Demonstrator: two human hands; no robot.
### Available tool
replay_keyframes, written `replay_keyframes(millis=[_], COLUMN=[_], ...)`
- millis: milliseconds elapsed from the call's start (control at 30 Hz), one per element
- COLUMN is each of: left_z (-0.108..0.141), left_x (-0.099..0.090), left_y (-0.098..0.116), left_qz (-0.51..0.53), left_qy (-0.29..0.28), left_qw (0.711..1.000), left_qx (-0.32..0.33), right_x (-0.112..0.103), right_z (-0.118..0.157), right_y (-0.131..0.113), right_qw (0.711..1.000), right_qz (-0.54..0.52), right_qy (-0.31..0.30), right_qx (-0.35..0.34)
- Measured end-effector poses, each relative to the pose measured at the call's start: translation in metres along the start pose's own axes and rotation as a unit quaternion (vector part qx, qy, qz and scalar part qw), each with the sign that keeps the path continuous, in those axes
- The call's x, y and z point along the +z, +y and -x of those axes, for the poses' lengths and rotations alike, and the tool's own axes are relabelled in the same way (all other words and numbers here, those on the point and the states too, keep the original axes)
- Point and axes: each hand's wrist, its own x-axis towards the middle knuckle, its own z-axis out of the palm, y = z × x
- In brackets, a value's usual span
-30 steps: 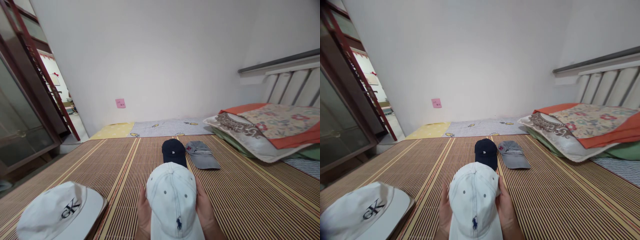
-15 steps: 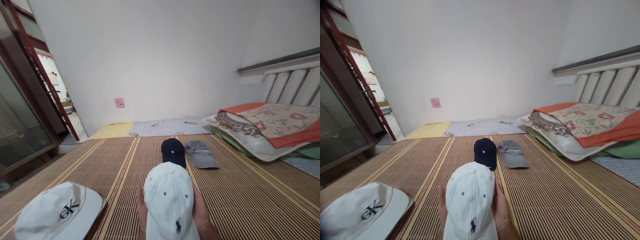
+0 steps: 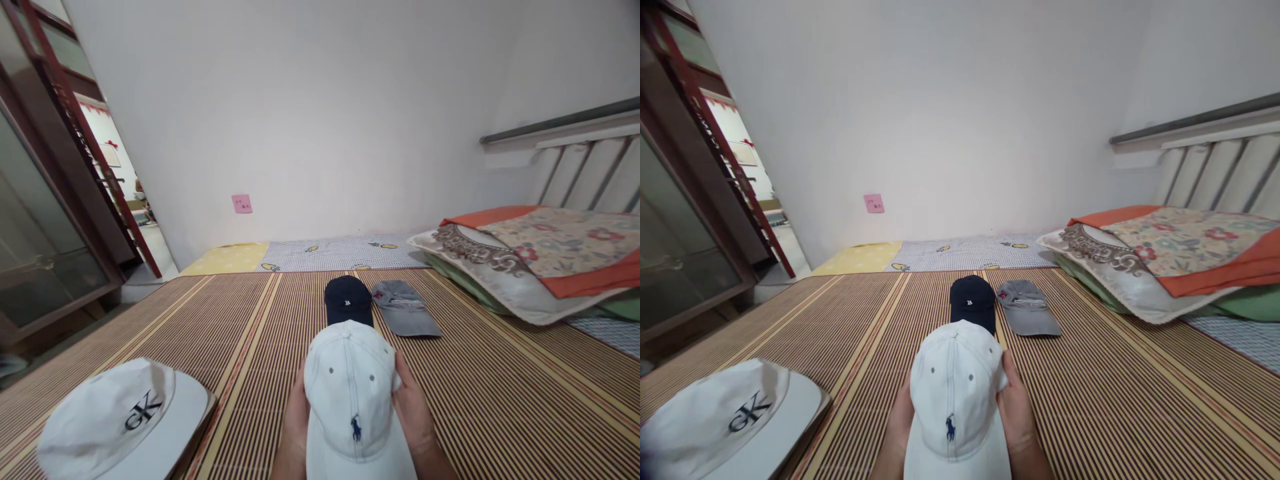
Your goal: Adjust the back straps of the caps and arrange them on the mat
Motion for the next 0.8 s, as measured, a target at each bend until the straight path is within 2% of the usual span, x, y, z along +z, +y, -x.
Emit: replay_keyframes(millis=[100,233,333,400,500,600,800], left_z=[0.001,0.006,0.010,0.011,0.009,0.006,0.009], left_x=[-0.002,-0.004,-0.008,-0.014,-0.022,-0.028,-0.024], left_y=[0.001,0.003,0.003,0.001,0.002,0.009,0.028], left_qz=[-0.013,0.001,-0.005,-0.018,-0.028,-0.026,-0.026], left_qy=[0.012,-0.057,-0.088,-0.070,-0.047,-0.086,-0.147], left_qw=[1.000,0.997,0.996,0.997,0.998,0.995,0.988], left_qx=[-0.022,-0.050,-0.015,0.015,0.037,0.034,0.043], right_x=[0.002,0.008,0.015,0.018,0.019,0.016,0.006], right_z=[0.000,0.002,0.006,0.008,0.005,-0.002,-0.010], right_y=[0.001,0.006,0.009,0.010,0.012,0.017,0.021], right_qw=[1.000,1.000,0.999,0.999,0.999,0.999,1.000], right_qz=[-0.013,-0.019,-0.025,-0.026,-0.028,-0.019,0.014], right_qy=[0.012,0.003,-0.019,-0.024,-0.016,-0.009,-0.002], right_qx=[-0.002,0.011,0.035,0.039,0.004,-0.028,0.008])
